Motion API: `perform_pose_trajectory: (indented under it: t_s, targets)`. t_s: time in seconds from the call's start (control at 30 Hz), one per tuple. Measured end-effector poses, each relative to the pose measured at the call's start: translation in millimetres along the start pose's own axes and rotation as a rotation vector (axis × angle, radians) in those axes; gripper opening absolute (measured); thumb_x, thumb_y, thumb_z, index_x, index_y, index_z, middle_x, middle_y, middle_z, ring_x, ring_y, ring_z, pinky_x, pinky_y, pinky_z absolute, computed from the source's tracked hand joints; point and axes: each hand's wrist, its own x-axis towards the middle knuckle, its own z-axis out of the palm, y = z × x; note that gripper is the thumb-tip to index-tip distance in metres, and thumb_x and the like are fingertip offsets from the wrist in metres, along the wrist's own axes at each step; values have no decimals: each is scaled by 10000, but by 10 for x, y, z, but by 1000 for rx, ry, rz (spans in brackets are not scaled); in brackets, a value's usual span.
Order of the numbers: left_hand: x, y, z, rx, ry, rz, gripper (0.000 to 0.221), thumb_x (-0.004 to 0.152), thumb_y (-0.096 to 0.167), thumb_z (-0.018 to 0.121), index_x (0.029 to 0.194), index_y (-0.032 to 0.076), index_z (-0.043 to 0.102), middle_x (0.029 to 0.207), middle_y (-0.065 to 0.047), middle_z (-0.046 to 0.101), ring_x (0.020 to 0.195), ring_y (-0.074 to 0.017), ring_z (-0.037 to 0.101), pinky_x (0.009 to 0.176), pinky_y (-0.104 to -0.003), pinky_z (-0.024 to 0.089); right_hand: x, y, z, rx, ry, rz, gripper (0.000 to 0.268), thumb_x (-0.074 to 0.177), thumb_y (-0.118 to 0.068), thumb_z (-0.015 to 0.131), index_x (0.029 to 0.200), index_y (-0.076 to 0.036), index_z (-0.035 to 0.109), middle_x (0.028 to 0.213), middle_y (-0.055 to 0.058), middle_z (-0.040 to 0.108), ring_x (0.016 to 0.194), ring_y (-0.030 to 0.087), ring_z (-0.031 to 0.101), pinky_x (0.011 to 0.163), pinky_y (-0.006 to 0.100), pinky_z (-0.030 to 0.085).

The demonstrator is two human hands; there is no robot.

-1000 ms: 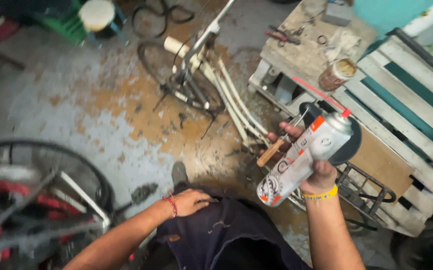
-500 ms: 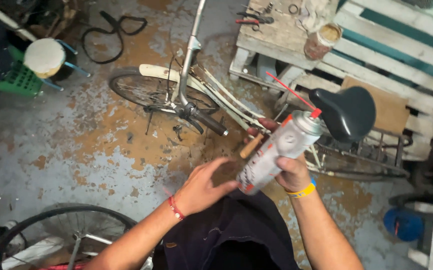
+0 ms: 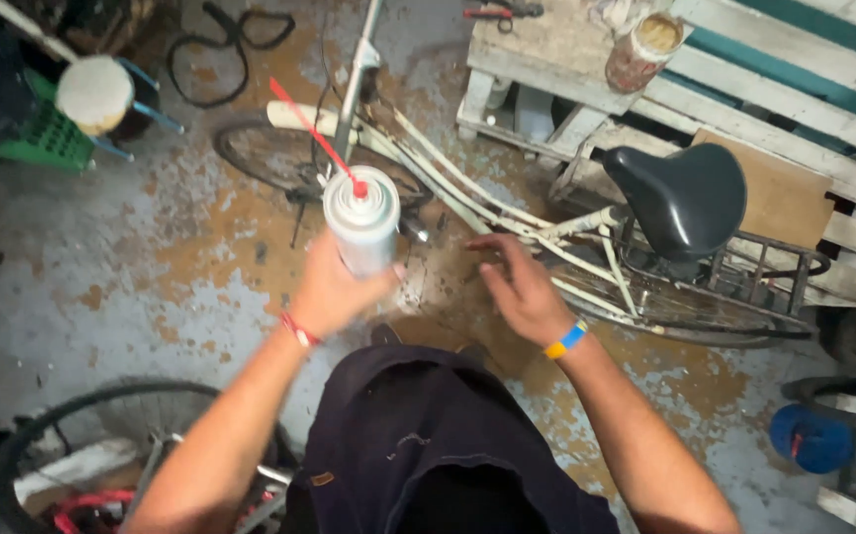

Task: Lubricating and loosening bicycle handlebar grips using a spray lubricant and a screwdriver.

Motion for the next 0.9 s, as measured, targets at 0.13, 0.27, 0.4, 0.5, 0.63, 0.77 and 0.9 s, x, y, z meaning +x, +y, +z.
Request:
perform_pose_trajectory:
  t_s: [0.13, 0.27, 0.4, 0.5, 0.63, 0.77, 0.9]
  targets:
    - [282, -157, -72, 160, 35, 172, 736, 650, 258, 940, 1243, -4, 590, 1113, -296, 635, 1107, -542, 630, 936, -639, 483, 136, 231, 66, -449, -151, -29, 349, 1000, -280, 623, 1322, -164, 552, 1084, 94, 800, 989, 384, 756, 836, 536, 580]
    - [292, -411, 45, 135, -9, 249, 862, 624, 278, 950, 1328, -67, 594, 1390, -310, 581, 1412, -482, 480, 1212, -570, 325, 282, 234, 86, -500, -68, -108, 196, 926, -280, 727, 1069, -147, 722, 925, 88, 800, 877, 369, 767, 770, 463, 598]
    - [341, -297, 4, 177, -36, 259, 873, 706, 323, 918, 1367, -124, 565, 1450, -335, 544, 1473, -501, 387, 1263, -581, 242, 323, 189, 97, -559, -45, -93, 140, 921, -240, 728, 1011, -142, 772, 937, 102, 788, 883, 399, 751, 739, 495, 610]
    - [487, -249, -79, 199, -44, 279, 918, 740, 373, 909, 1408, -133, 536, 1468, -343, 529, 1478, -498, 382, 1270, -565, 234, 363, 79, 66, -690, -45, -106, 123, 927, -259, 727, 968, -153, 775, 909, 87, 776, 847, 401, 746, 711, 513, 606]
    - [676, -416, -70, 258, -62, 299, 858, 710, 471, 945, 1305, -61, 631, 1372, -236, 629, 1476, -412, 423, 1264, -512, 281, 417, 120, 81, -876, -66, -41, 133, 938, -298, 702, 987, -204, 783, 932, 31, 769, 839, 367, 756, 727, 507, 613]
    - [755, -622, -8, 267, -63, 285, 796, 718, 503, 945, 1223, -44, 663, 1280, -195, 680, 1455, -368, 462, 1256, -474, 306, 335, 145, 36, -839, -64, -50, 148, 940, -283, 693, 1006, -184, 779, 933, 79, 769, 856, 401, 746, 736, 526, 609]
    - [815, -784, 23, 273, -64, 282, 762, 682, 498, 962, 1176, -7, 674, 1226, -156, 701, 1439, -320, 475, 1243, -456, 330, 228, 128, 81, -855, -39, -89, 142, 952, -295, 693, 1041, -220, 773, 956, 29, 757, 853, 360, 752, 701, 504, 618]
